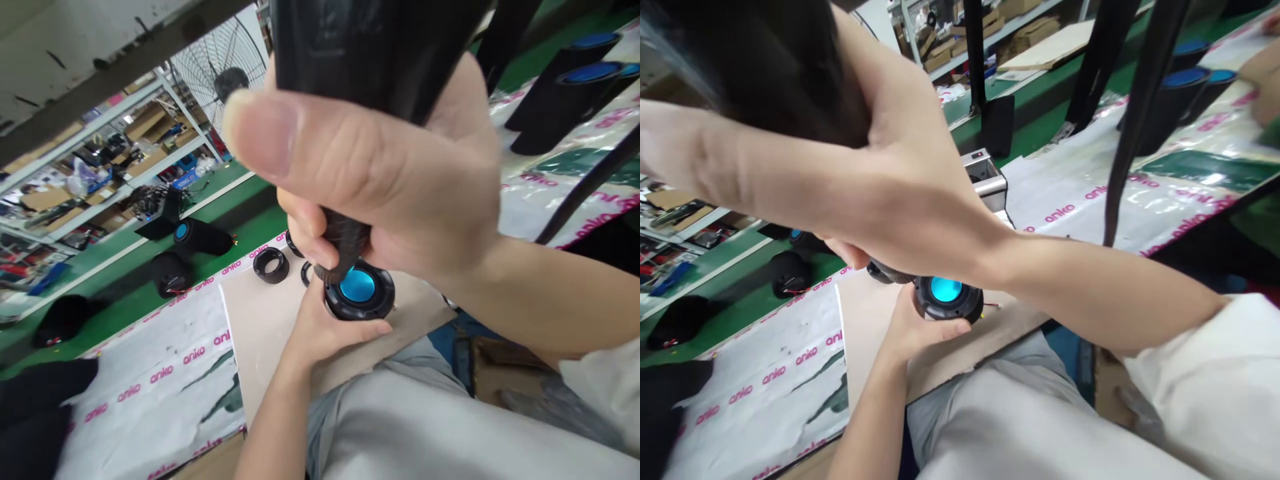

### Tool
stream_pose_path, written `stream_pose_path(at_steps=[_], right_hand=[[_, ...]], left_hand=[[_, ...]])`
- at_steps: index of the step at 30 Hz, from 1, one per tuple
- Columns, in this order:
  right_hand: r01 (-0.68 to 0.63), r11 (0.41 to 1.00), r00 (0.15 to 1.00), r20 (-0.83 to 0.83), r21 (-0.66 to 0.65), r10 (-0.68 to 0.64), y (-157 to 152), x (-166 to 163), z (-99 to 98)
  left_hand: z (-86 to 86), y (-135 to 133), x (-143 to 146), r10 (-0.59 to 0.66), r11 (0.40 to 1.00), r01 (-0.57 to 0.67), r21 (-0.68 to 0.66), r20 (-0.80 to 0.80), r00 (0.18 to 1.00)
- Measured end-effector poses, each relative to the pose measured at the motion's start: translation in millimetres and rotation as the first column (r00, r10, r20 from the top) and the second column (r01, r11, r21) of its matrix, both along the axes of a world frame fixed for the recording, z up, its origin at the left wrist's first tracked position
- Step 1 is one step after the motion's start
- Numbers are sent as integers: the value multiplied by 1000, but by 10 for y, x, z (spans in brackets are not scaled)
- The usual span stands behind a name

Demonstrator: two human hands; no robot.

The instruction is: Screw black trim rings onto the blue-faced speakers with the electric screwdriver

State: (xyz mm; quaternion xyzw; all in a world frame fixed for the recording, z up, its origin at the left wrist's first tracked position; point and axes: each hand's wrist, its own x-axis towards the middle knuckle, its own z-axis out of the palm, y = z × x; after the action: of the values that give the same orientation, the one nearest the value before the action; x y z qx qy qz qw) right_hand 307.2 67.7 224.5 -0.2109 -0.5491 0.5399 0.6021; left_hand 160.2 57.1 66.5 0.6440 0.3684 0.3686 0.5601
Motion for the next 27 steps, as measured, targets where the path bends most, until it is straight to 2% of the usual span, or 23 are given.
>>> stream_pose_path(at_steps=[3,7,11,13,16,20,24,26,27], right_hand=[[-27,998,998,-50,48,29,-65,5,-40],[-39,996,997,-69,86,45,-106,-25,3],[56,996,995,-88,74,-50,-94,-95,-22],[106,986,993,-60,130,-98,-56,-126,-90],[73,978,994,64,195,-87,15,-166,-185],[32,998,992,120,54,-39,67,-191,-203],[-51,996,975,221,68,35,102,-141,-219],[-134,991,949,290,24,121,135,-109,-241],[-149,989,952,271,8,141,155,-97,-251]], left_hand=[[53,6,17,-5,1000,5,-30,6,1000],[102,23,33,-10,999,11,-32,28,1000],[85,18,22,-13,1000,13,-22,21,1000],[47,11,13,-26,999,26,-23,18,1000],[-14,-5,8,-4,1000,4,0,22,1000],[-6,-42,8,33,999,-33,11,43,999],[46,-58,-1,27,999,-28,16,48,998],[-6,-63,20,52,999,-53,14,39,998],[-63,-72,42,62,998,-63,10,45,997]])
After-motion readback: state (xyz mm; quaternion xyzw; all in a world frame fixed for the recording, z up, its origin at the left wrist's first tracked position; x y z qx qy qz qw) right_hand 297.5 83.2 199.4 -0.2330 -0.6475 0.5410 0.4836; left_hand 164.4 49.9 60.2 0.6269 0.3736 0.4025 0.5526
